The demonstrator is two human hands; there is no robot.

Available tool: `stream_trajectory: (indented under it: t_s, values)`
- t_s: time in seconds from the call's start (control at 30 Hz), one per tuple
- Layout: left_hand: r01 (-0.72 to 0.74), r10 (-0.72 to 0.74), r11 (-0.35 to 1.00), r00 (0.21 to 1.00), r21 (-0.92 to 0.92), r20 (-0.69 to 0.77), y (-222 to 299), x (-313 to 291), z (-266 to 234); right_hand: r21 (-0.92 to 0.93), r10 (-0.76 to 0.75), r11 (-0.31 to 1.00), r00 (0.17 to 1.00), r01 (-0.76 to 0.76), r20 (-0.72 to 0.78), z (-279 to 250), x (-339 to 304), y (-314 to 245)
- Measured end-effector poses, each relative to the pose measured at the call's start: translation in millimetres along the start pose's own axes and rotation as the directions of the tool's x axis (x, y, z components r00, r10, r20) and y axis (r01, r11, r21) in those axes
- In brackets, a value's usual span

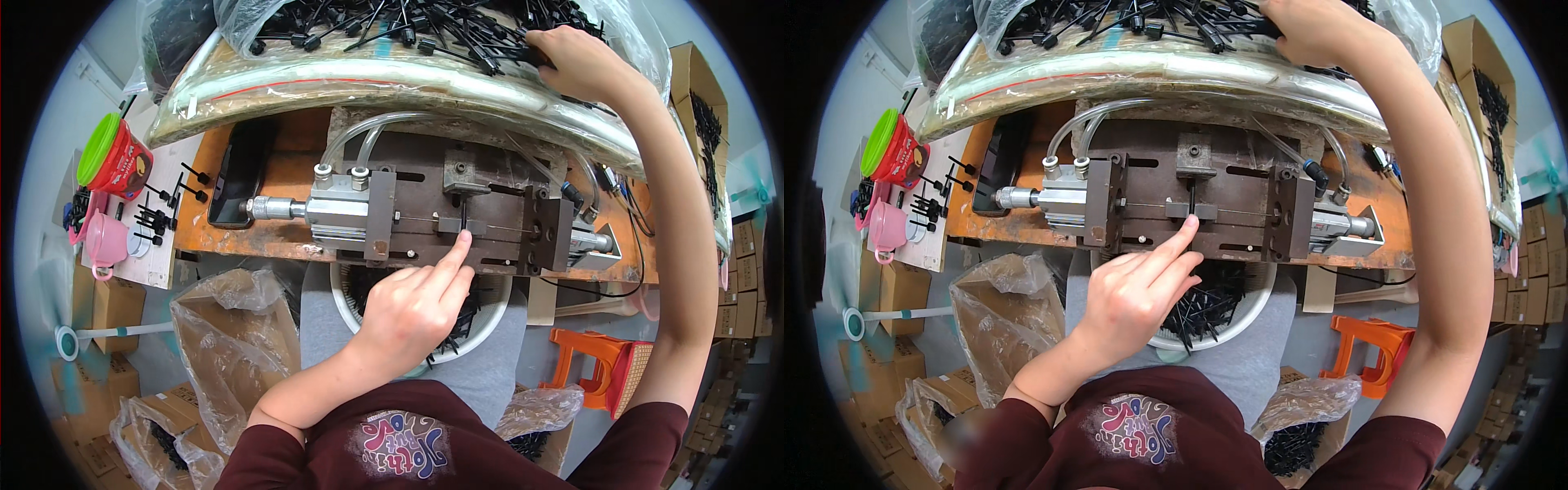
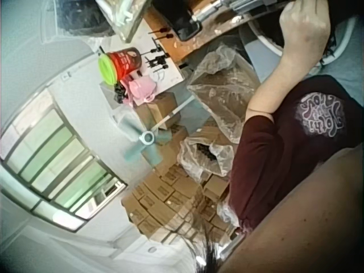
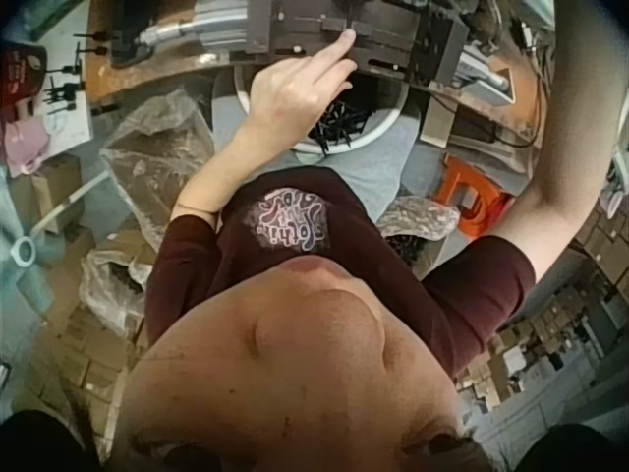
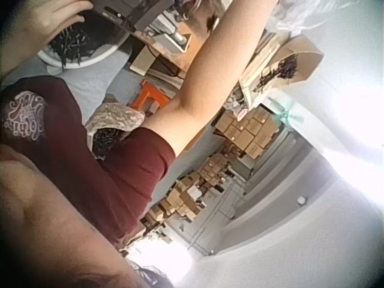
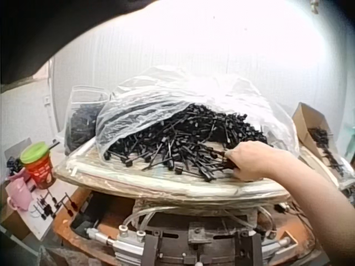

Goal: Manually clamp small electronic or mechanical wire connector housings using a bench fixture machine.

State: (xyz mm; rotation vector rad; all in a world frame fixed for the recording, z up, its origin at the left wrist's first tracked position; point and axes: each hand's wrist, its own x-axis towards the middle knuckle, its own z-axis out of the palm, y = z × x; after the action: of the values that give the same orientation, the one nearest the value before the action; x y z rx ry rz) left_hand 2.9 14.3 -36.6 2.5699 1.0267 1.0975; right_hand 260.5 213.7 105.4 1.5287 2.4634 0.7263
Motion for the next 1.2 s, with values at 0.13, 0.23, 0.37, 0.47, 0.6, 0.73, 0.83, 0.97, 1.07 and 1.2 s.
stream_trajectory:
  t_s: [0.13,0.23,0.37,0.47,0.6,0.73,0.83,0.97,1.07,1.2]
  values:
    - [-0.025,0.025,0.999,1.0,0.026,0.003,-7.3,8.3,-1.1,0.01,0.054,0.998,0.999,-0.054,0.005,-13.3,-5.4,9.2]
    - [-0.025,0.025,1.0,1.0,0.017,0.019,-7.2,8.9,-0.1,0.114,0.079,0.991,0.994,-0.07,-0.075,-9.9,-14.7,26.8]
    - [-0.034,0.035,0.999,0.999,-0.003,0.018,-6.3,10.7,-0.3,0.312,0.185,0.943,0.964,-0.12,-0.189,-10.3,-22.9,45.6]
    - [-0.012,0.012,1.0,0.999,0.009,0.036,-9.4,7.7,-3.1,0.455,0.385,0.839,0.917,-0.3,-0.106,-50.6,-30.3,4.6]
    - [-0.03,0.031,1.0,0.998,-0.006,0.046,-8.6,10.2,-4.4,0.903,0.465,0.31,0.875,-0.299,0.13,-48.3,-40.7,28.3]
    - [-0.043,0.043,0.999,0.998,-0.004,0.036,-8.0,11.1,-5.4,0.991,0.432,0.127,0.902,-0.049,-0.011,-27.0,-60.0,25.8]
    - [-0.046,0.052,0.996,0.995,-0.07,0.089,-5.0,9.4,-14.7,0.994,0.476,-0.107,0.877,-0.014,0.064,-26.9,-70.1,2.9]
    - [0.06,-0.04,0.932,0.997,-0.359,0.062,7.6,11.7,-36.1,0.958,0.396,-0.284,0.914,0.031,0.088,-32.0,-95.8,-61.7]
    - [0.054,-0.123,0.922,0.98,-0.384,-0.159,-2.8,17.8,-40.6,0.847,0.276,-0.528,0.932,-0.056,0.233,-36.1,-125.2,-111.3]
    - [0.03,-0.099,0.93,0.98,-0.367,-0.17,-3.5,19.0,-41.5,0.634,0.06,-0.753,0.94,-0.178,0.336,-28.4,-149.7,-156.9]
